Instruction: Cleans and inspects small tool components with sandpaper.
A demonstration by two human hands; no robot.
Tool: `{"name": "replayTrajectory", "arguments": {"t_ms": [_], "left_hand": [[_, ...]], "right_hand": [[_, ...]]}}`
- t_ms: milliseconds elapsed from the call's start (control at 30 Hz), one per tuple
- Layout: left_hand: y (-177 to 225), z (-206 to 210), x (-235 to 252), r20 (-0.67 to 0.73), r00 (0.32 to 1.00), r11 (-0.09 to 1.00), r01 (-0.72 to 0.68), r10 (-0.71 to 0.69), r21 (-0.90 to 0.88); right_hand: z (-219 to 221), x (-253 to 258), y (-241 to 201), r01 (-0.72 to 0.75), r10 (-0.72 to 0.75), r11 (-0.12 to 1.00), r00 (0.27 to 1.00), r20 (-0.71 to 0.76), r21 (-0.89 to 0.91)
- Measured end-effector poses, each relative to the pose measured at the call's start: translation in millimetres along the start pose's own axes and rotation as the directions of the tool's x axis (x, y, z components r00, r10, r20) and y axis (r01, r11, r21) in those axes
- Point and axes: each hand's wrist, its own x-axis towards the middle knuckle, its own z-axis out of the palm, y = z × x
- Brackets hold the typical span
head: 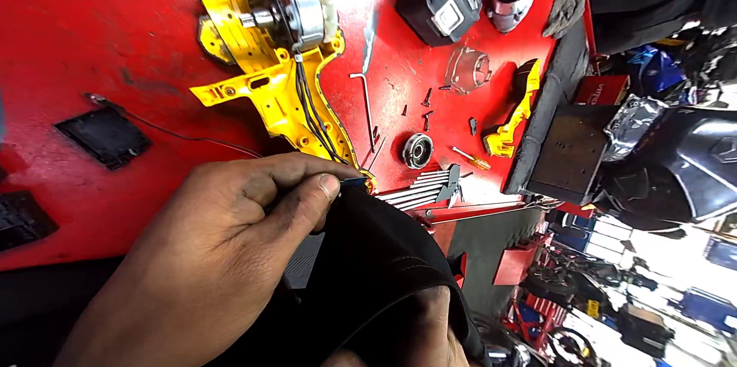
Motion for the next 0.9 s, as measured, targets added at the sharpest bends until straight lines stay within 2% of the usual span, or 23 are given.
{"name": "replayTrajectory", "arguments": {"t_ms": [100, 167, 300, 533, 733, 833, 900], "left_hand": [[-2, -3, -1, 0.014, 1.000, 1.000, 0.011, -0.011, 0.012], [0, -3, 0, 0.040, 0.997, 0.998, 0.064, -0.064, 0.011], [5, 1, 0, -0.002, 0.987, 0.987, 0.159, -0.159, -0.022], [-2, -4, -3, 0.041, 0.996, 0.996, 0.081, -0.083, 0.042], [-2, 0, 1, -0.057, 0.997, 0.996, 0.050, -0.055, -0.073], [1, 3, 1, -0.098, 0.991, 0.989, 0.078, -0.090, -0.125], [4, 4, 1, -0.113, 0.989, 0.989, 0.076, -0.091, -0.130]], "right_hand": [[3, -2, 1, 0.013, -0.013, 1.000, 1.000, 0.004, 0.026], [3, -1, 0, 0.011, -0.011, 0.999, 1.000, 0.000, 0.040], [-1, -1, 1, 0.021, -0.021, 1.000, 1.000, -0.020, 0.003], [3, 0, 1, 0.062, -0.062, 0.998, 0.998, -0.009, -0.003], [3, -15, -9, 0.004, -0.003, 0.999, 0.999, 0.038, -0.038], [-1, -20, -16, -0.025, 0.018, 0.998, 0.991, 0.130, 0.050], [-7, -15, -15, -0.075, 0.053, 0.994, 0.967, 0.250, 0.079]]}}
